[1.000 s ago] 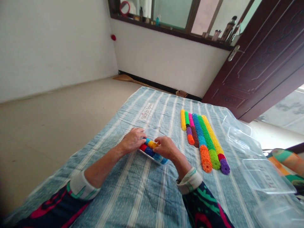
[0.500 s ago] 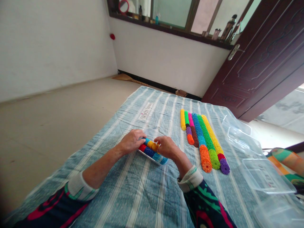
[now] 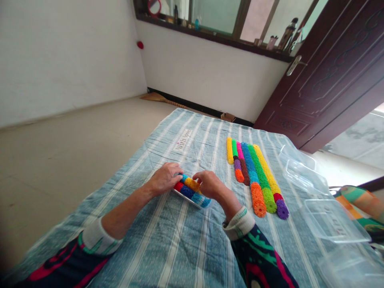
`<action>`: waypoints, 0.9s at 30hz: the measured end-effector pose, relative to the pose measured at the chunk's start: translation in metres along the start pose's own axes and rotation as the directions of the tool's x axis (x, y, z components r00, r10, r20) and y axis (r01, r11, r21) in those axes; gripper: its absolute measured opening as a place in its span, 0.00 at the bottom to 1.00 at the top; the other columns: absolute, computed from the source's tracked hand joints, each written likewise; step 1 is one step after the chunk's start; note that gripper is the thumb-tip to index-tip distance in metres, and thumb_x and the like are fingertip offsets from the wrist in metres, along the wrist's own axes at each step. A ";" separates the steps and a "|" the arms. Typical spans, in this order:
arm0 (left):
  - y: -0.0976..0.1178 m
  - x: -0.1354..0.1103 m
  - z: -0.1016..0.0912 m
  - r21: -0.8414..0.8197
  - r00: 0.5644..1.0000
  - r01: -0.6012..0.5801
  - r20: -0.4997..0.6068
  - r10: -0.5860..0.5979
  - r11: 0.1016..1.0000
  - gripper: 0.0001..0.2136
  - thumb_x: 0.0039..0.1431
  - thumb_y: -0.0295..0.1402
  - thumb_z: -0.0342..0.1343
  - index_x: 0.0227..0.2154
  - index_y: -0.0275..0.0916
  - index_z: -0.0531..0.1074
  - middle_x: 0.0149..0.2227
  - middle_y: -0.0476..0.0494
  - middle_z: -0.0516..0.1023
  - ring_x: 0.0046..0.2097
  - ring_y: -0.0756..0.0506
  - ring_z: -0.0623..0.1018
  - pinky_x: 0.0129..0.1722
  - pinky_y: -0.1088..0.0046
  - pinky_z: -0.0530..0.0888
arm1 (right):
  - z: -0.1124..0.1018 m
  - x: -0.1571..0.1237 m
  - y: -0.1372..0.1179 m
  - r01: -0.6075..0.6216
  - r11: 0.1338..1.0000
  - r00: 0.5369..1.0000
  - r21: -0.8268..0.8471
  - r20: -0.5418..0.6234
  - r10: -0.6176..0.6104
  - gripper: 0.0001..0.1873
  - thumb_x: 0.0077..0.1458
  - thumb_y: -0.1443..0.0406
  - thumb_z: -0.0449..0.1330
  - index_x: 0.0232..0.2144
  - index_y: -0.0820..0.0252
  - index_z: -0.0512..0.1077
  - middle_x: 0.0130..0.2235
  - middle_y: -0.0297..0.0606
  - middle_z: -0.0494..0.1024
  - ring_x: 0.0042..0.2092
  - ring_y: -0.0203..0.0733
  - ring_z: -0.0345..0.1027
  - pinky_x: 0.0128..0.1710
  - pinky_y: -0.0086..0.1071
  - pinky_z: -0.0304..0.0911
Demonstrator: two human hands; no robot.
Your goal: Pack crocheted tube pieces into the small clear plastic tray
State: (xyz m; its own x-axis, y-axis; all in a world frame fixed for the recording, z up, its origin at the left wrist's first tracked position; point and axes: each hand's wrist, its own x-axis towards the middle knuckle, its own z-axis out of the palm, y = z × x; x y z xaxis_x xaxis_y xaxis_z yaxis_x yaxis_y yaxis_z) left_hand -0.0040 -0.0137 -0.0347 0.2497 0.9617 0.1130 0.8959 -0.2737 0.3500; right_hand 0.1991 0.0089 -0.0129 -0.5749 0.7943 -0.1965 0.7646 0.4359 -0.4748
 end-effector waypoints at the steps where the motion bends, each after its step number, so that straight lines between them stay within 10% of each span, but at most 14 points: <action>1: 0.000 0.000 0.000 0.003 1.000 -0.002 -0.001 0.002 1.000 0.11 0.57 0.28 0.53 0.34 0.39 0.82 0.37 0.41 0.79 0.46 0.40 0.76 0.51 0.64 0.71 | 0.000 0.000 0.000 0.004 1.000 1.000 -0.009 0.005 -0.004 0.31 0.44 0.83 0.52 0.47 0.61 0.79 0.40 0.38 0.83 0.36 0.35 0.75 0.34 0.22 0.63; 27: -0.001 -0.001 0.001 -0.037 1.000 -0.015 -0.011 0.014 0.999 0.09 0.57 0.28 0.54 0.34 0.39 0.80 0.37 0.42 0.80 0.45 0.42 0.77 0.51 0.66 0.71 | -0.001 0.011 -0.027 -0.204 0.926 0.979 -0.319 -0.054 0.197 0.16 0.54 0.75 0.57 0.43 0.62 0.78 0.47 0.48 0.81 0.50 0.49 0.74 0.44 0.33 0.64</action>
State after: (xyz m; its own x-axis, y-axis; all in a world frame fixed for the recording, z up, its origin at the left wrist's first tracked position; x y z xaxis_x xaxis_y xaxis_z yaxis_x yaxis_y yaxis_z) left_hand -0.0048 -0.0142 -0.0366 0.2582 0.9575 0.1284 0.8777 -0.2880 0.3829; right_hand 0.1719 0.0063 -0.0014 -0.3964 0.8864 -0.2390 0.9178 0.3766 -0.1256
